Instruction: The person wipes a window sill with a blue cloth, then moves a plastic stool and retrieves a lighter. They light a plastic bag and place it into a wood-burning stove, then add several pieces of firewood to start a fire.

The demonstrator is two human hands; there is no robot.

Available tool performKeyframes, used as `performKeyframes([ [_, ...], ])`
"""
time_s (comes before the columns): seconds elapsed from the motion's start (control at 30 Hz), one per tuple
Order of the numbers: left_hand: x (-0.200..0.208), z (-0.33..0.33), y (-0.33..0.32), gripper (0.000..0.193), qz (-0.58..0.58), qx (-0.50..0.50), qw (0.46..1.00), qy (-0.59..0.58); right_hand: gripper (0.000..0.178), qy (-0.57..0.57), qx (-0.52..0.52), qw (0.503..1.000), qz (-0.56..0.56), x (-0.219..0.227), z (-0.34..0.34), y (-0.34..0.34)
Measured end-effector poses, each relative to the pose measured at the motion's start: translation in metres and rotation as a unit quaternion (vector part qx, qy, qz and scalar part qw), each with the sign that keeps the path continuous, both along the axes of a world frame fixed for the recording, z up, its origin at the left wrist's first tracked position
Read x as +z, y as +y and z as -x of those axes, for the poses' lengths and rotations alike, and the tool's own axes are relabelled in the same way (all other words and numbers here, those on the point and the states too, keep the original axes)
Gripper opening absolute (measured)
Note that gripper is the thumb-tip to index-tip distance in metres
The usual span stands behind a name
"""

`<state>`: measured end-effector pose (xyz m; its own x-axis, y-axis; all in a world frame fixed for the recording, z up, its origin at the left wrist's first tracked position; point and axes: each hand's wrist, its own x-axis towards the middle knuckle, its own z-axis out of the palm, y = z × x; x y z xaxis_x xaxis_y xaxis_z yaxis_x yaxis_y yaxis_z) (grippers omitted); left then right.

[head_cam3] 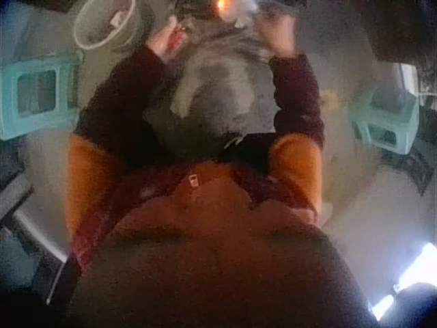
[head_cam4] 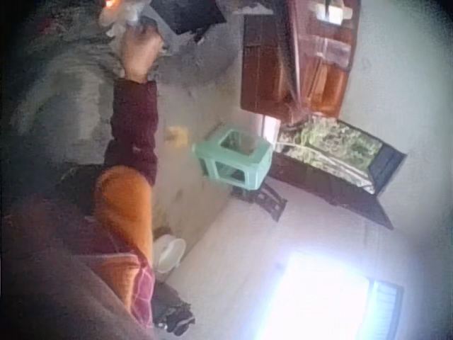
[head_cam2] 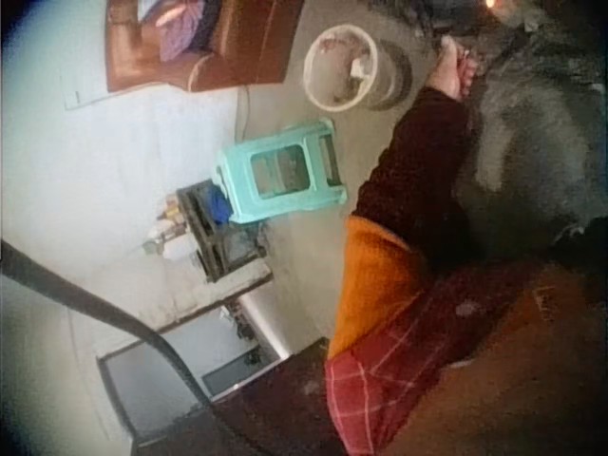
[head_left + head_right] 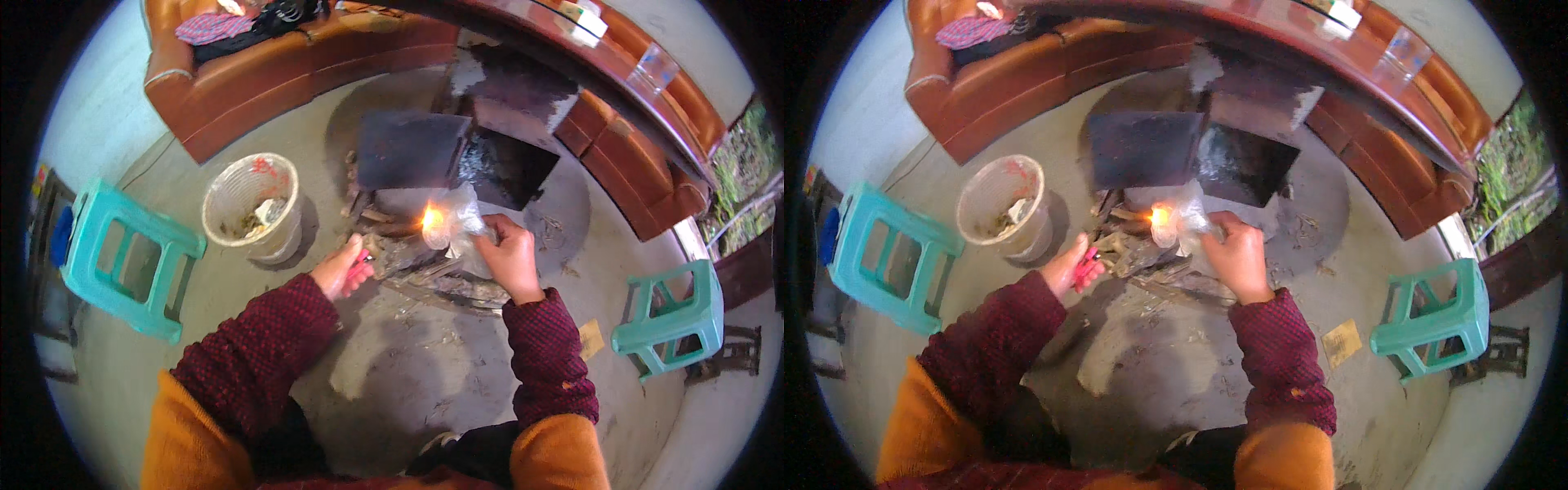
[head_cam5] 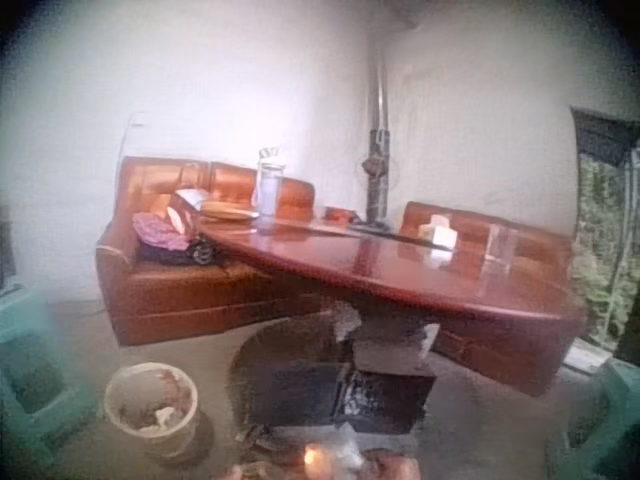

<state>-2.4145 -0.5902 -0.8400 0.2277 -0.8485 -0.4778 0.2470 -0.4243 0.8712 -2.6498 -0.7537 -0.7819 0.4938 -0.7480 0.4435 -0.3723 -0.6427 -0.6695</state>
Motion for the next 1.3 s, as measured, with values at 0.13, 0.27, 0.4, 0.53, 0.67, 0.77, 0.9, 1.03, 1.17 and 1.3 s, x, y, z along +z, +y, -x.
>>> performKeyframes([
  [0.13, 0.004, -0.004, 0.005, 0.060, 0.008, -0.023, 1.000, -0.011, 0.028, 0.034, -0.110, 0.993, 0.017, 0.000, 0.007, -0.018],
  [0.27, 0.002, -0.009, 0.008, 0.056, 0.017, -0.018, 1.000, -0.013, 0.028, 0.063, -0.169, 0.983, 0.043, 0.000, 0.010, -0.034],
  [0.4, -0.004, -0.019, 0.010, 0.061, 0.030, -0.020, 0.999, 0.015, 0.028, 0.061, -0.209, 0.975, 0.045, -0.005, 0.002, -0.054],
  [0.53, -0.008, -0.026, 0.014, 0.060, 0.035, 0.012, 0.999, 0.037, 0.025, 0.033, -0.231, 0.969, 0.084, -0.011, -0.011, -0.082],
  [0.67, -0.006, -0.033, 0.019, 0.053, 0.055, 0.016, 0.997, 0.057, 0.024, 0.020, -0.250, 0.963, 0.099, -0.017, -0.025, -0.117],
  [0.77, -0.003, -0.038, 0.025, 0.052, 0.046, 0.010, 0.998, 0.048, 0.025, 0.051, -0.276, 0.956, 0.087, -0.025, -0.036, -0.144],
  [0.9, 0.002, -0.044, 0.038, 0.053, 0.034, 0.022, 0.999, 0.032, 0.027, 0.108, -0.273, 0.953, 0.075, -0.034, -0.052, -0.173],
  [1.03, 0.010, -0.052, 0.057, 0.056, 0.041, 0.015, 0.999, 0.019, 0.032, 0.048, -0.288, 0.948, 0.124, -0.033, -0.065, -0.191],
  [1.17, 0.016, -0.060, 0.075, 0.065, 0.027, 0.047, 0.998, 0.024, 0.039, -0.062, -0.223, 0.973, 0.022, -0.033, -0.076, -0.214],
  [1.3, 0.023, -0.065, 0.093, 0.066, 0.012, 0.037, 0.999, -0.004, 0.042, 0.215, -0.250, 0.858, 0.395, -0.057, -0.087, -0.251],
])
